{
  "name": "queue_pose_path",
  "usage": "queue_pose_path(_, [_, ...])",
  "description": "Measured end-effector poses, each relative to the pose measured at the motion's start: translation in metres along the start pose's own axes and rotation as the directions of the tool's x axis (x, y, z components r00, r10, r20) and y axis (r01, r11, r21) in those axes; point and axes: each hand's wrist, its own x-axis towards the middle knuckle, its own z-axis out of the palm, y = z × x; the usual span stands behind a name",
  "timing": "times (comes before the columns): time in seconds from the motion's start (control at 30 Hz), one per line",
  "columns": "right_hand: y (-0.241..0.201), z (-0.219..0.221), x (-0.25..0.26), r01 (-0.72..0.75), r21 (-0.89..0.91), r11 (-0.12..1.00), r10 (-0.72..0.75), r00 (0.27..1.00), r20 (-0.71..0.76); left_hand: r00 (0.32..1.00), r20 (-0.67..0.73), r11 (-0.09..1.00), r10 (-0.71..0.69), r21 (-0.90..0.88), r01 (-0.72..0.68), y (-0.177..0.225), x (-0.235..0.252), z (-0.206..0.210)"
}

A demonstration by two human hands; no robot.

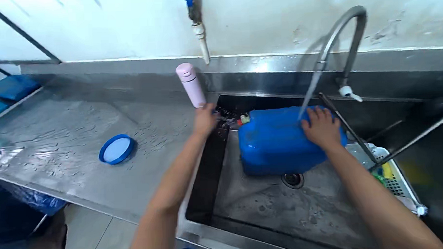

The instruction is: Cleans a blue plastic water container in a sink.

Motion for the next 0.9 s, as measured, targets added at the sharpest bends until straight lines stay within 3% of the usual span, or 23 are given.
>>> queue_pose_path(0.1, [-0.004, 0.002, -0.006, -0.013, 0.005, 1.000, 0.013, 1.000, -0.027, 0.949, -0.221, 0.942, -0.225, 0.200, 0.270, -0.191, -0.045, -0.072])
queue_pose_path(0.17, [-0.002, 0.001, -0.010, -0.047, -0.032, 0.998, 0.047, 0.999, -0.007, 0.875, -0.261, 0.859, -0.408, 0.217, 0.464, -0.262, -0.072, -0.107])
queue_pose_path(0.2, [-0.001, 0.001, -0.011, -0.059, -0.046, 0.997, 0.059, 0.998, -0.005, 0.855, -0.255, 0.843, -0.452, 0.191, 0.503, -0.271, -0.079, -0.116])
queue_pose_path(0.27, [-0.011, -0.001, -0.011, -0.090, -0.031, 0.996, 0.090, 0.996, -0.001, 0.924, -0.193, 0.927, -0.331, 0.119, 0.356, -0.225, -0.080, -0.106])
queue_pose_path(0.33, [-0.051, 0.002, -0.010, -0.098, 0.066, 0.993, 0.098, 0.995, 0.006, 0.998, -0.016, 0.992, -0.066, -0.109, 0.064, -0.128, -0.069, -0.054])
queue_pose_path(0.4, [-0.113, 0.028, -0.014, 0.037, 0.174, 0.984, -0.036, 0.999, -0.010, 0.961, 0.168, 0.936, 0.218, -0.314, -0.158, -0.035, -0.059, 0.020])
queue_pose_path(0.47, [-0.162, 0.051, -0.019, 0.197, 0.268, 0.943, -0.225, 0.971, 0.079, 0.919, 0.243, 0.882, 0.311, -0.433, -0.184, 0.028, -0.057, 0.071])
queue_pose_path(0.53, [-0.163, 0.043, -0.019, 0.254, 0.259, 0.932, -0.323, 0.906, 0.274, 0.904, 0.331, 0.919, 0.272, -0.368, -0.141, 0.052, -0.057, 0.079])
queue_pose_path(0.63, [-0.106, 0.030, -0.007, 0.311, 0.172, 0.935, -0.344, 0.912, 0.222, 0.884, 0.405, 0.944, 0.233, -0.314, -0.105, 0.066, -0.057, 0.081])
queue_pose_path(0.67, [-0.078, 0.025, 0.001, 0.265, 0.090, 0.960, -0.276, 0.949, 0.153, 0.887, 0.409, 0.943, 0.215, -0.323, -0.080, 0.070, -0.061, 0.083])
queue_pose_path(0.73, [-0.014, 0.010, 0.017, 0.026, -0.002, 1.000, -0.026, 0.999, 0.039, 0.904, 0.385, 0.939, 0.186, -0.341, -0.048, 0.075, -0.070, 0.086])
queue_pose_path(0.8, [0.020, -0.007, 0.030, -0.218, 0.002, 0.976, 0.218, 0.976, -0.007, 0.927, 0.336, 0.930, 0.165, -0.367, -0.033, 0.082, -0.077, 0.087])
queue_pose_path(0.83, [0.016, -0.008, 0.032, -0.266, 0.035, 0.963, 0.267, 0.964, -0.018, 0.936, 0.316, 0.925, 0.153, -0.379, -0.023, 0.085, -0.078, 0.089])
queue_pose_path(0.9, [-0.032, 0.016, 0.022, -0.164, 0.148, 0.975, 0.175, 0.983, -0.059, 0.944, 0.288, 0.924, 0.158, -0.381, -0.039, 0.087, -0.071, 0.095])
